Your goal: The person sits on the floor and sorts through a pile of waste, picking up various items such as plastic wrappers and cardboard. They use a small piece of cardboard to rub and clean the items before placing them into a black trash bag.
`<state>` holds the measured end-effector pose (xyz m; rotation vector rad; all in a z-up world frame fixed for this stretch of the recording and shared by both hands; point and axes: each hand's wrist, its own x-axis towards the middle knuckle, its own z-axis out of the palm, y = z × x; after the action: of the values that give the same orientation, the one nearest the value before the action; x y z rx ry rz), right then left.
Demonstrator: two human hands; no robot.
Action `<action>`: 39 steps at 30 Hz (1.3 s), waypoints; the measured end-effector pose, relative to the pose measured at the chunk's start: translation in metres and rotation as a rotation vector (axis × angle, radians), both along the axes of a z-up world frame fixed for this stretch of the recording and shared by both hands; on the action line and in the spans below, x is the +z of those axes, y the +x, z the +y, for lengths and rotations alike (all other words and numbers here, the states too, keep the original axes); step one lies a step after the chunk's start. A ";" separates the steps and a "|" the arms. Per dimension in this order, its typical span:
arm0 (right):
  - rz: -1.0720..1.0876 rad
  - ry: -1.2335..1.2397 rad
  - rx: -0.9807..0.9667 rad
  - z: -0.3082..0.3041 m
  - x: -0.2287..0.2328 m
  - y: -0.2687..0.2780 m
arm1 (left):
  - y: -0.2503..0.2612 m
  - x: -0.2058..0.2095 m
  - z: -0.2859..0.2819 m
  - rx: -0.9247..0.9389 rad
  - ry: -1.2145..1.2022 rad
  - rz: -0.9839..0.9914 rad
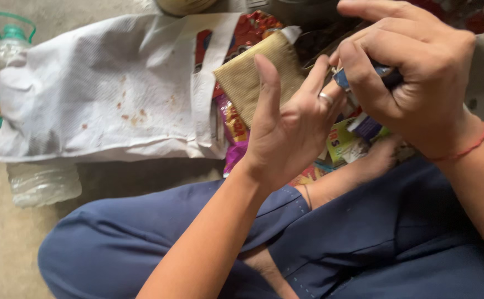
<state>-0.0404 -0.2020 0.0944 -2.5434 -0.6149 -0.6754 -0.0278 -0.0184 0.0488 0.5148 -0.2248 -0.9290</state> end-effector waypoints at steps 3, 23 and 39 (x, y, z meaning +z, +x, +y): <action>0.057 0.143 -0.051 -0.018 0.002 -0.001 | 0.000 -0.004 -0.004 -0.025 0.121 -0.070; -0.009 -0.420 0.011 0.058 -0.045 -0.004 | -0.001 -0.017 0.002 0.662 0.183 0.268; -0.041 0.000 0.382 0.068 -0.028 -0.008 | 0.072 -0.016 0.078 1.110 0.202 0.151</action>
<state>-0.0483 -0.1336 0.0665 -2.3193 -1.0774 -0.5888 0.0438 0.0600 0.0328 0.6389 0.2904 0.1013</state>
